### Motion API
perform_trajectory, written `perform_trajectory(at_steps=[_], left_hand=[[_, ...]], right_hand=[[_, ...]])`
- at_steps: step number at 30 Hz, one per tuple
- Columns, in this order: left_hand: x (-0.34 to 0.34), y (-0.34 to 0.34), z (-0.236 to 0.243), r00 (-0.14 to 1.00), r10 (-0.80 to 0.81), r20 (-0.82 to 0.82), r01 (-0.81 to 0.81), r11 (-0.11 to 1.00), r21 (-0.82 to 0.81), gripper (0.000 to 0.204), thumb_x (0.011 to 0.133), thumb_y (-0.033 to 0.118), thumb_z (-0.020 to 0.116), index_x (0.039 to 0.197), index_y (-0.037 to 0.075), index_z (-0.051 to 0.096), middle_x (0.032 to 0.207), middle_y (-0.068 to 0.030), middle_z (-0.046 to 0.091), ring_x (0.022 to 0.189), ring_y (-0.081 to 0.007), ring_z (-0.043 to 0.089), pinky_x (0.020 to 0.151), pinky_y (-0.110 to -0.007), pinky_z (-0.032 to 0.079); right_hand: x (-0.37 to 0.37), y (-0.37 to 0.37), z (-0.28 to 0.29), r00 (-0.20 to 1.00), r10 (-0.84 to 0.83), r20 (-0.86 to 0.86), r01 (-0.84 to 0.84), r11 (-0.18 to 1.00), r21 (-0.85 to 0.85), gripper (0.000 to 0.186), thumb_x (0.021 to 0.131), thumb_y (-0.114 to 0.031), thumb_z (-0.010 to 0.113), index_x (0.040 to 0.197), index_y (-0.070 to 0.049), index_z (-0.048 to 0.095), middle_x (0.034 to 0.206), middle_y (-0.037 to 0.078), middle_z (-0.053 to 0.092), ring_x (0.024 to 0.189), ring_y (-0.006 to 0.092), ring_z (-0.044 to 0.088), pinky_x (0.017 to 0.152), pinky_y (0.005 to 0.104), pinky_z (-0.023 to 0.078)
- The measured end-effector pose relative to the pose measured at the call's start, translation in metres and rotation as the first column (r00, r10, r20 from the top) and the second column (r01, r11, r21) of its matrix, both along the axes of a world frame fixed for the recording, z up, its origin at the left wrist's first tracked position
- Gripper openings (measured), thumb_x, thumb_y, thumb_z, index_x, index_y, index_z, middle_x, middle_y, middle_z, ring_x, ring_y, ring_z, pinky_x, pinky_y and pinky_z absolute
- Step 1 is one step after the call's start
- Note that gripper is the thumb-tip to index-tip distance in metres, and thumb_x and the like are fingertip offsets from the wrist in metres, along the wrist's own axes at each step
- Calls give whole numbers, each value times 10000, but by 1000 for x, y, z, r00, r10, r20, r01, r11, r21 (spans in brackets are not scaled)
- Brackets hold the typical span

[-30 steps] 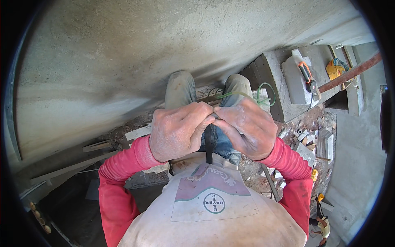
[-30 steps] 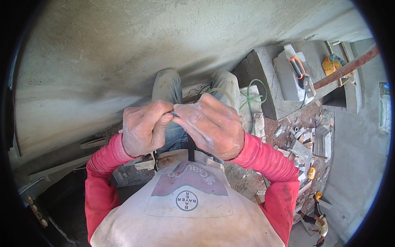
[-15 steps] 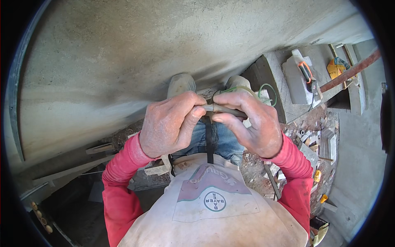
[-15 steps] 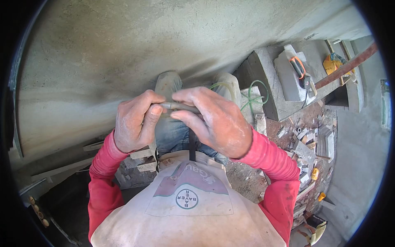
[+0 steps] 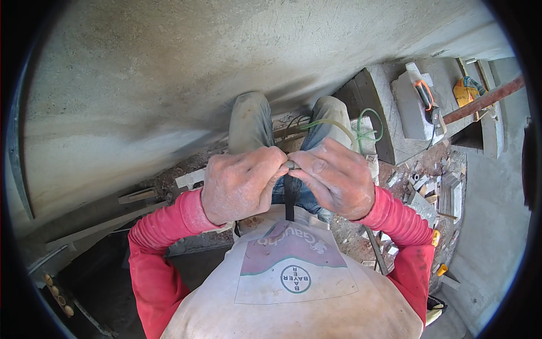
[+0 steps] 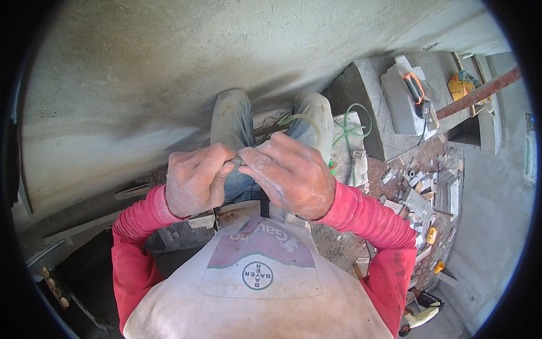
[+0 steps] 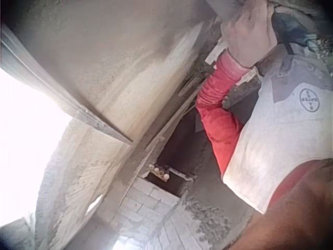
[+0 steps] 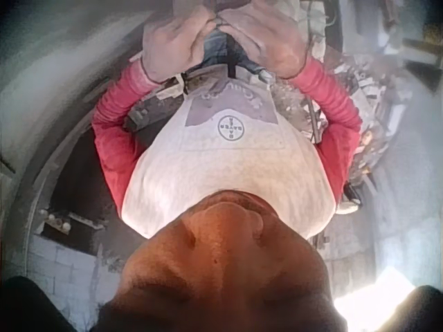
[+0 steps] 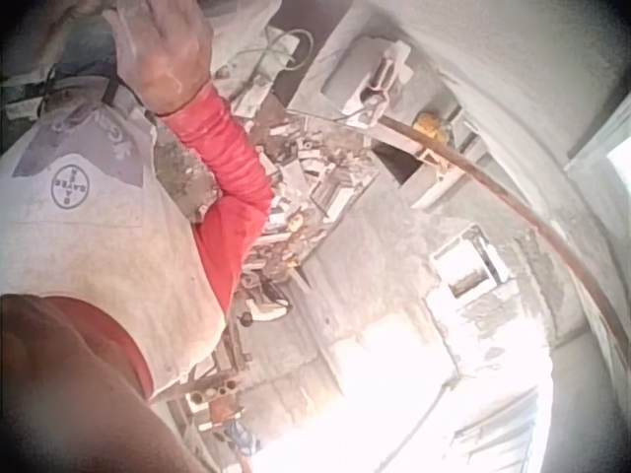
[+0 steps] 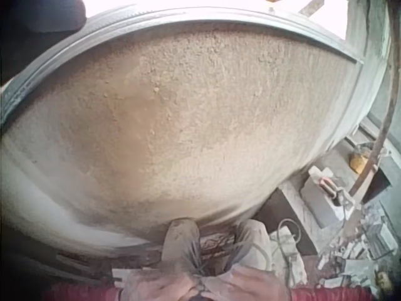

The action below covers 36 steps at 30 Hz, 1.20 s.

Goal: Installing a flexible seal and metal trim on a curved wall element, using heat to join materials and a saw for trimming.

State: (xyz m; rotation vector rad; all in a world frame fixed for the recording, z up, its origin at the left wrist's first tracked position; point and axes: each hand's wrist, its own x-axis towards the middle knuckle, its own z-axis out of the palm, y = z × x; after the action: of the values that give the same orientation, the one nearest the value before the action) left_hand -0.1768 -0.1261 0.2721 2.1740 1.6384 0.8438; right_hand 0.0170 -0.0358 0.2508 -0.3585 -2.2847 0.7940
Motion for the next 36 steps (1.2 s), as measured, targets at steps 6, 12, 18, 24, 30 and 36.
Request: perform_trajectory(at_steps=[6,12,18,24,30,36], left_hand=[[4,-6,-5,998,4,66,-6,999,35,121,835,76,679,856,59,561,686,-89,558,555,-278,600,459,-370,451],[3,-7,-3,994,7,106,-1,998,-62,99,885,107,644,858,66,558,645,-110,559,540,-299,602,460,-381,450],[-10,1,2,960,10,280,69,961,-269,208,975,260,579,925,60,600,566,-140,567,513,-319,617,479,-379,464],[-18,4,11,953,98,286,4,941,-339,208,981,285,573,1008,86,628,582,-132,574,519,-299,617,495,-352,460],[-19,2,16,958,128,258,-2,899,-437,174,991,235,547,1013,68,593,630,-147,589,551,-311,620,521,-367,466],[-17,2,15,968,65,241,10,954,-299,259,1036,236,466,896,34,547,683,-118,607,580,-293,611,555,-357,455]], right_hand=[[0,-8,-6,998,0,-60,5,997,76,395,677,-19,791,1040,47,649,793,95,572,618,223,505,515,345,430],[-3,-2,-5,998,-27,-49,42,936,349,395,697,-100,746,1047,58,652,765,70,555,618,195,504,492,317,414],[-1,4,6,987,20,157,-61,964,259,341,745,-162,750,1017,23,659,771,70,582,616,194,525,507,323,448],[-8,3,-6,999,-12,-34,13,999,32,314,752,-100,761,1027,6,653,846,86,616,659,202,565,543,334,481],[-4,6,-17,996,-61,-58,79,913,400,346,735,-104,762,1042,11,649,876,68,616,669,189,551,530,306,472],[-8,15,-12,994,-68,-82,100,858,504,350,723,-131,766,1031,-5,656,828,44,587,636,154,528,491,277,451]])
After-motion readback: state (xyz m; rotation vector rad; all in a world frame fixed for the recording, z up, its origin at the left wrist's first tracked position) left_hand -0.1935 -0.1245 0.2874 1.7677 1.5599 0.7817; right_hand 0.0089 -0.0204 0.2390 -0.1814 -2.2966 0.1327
